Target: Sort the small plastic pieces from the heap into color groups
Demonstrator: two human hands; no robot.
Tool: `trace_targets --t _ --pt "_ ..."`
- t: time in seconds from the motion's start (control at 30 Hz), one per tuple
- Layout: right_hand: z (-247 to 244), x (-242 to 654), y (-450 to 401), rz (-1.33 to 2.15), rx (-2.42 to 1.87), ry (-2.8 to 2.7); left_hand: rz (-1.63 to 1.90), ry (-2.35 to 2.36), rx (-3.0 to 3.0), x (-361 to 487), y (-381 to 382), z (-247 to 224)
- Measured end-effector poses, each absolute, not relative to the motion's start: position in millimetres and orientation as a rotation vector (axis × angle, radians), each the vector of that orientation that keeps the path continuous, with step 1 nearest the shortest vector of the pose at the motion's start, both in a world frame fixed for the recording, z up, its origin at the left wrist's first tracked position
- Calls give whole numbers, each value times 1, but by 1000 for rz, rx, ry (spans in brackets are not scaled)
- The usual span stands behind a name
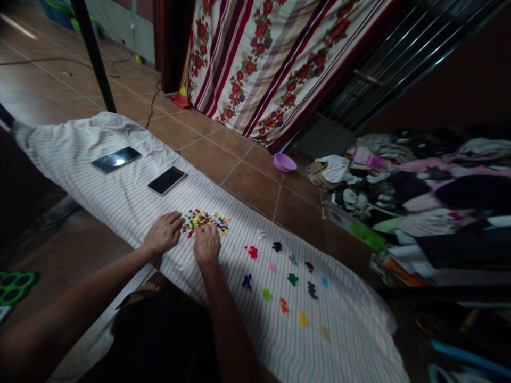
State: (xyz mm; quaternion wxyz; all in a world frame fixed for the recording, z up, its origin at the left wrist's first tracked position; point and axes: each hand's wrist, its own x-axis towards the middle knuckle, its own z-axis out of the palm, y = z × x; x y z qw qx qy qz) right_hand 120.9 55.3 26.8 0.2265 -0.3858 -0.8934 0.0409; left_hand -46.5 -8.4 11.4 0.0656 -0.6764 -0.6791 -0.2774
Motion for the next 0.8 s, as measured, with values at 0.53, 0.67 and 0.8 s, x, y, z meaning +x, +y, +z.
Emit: trace_targets --t 0.53,0.67,0.8 --pt "34 117 66 78 -1109 -2567 -815 -2031 -2041 -47 -8 11" --pt "34 117 66 100 -1093 -2536 -811 -2027 -2039 -47 -8 11" --pt "38 122 57 148 -1030 -2488 -850 -2036 -2044 -47 -9 11"
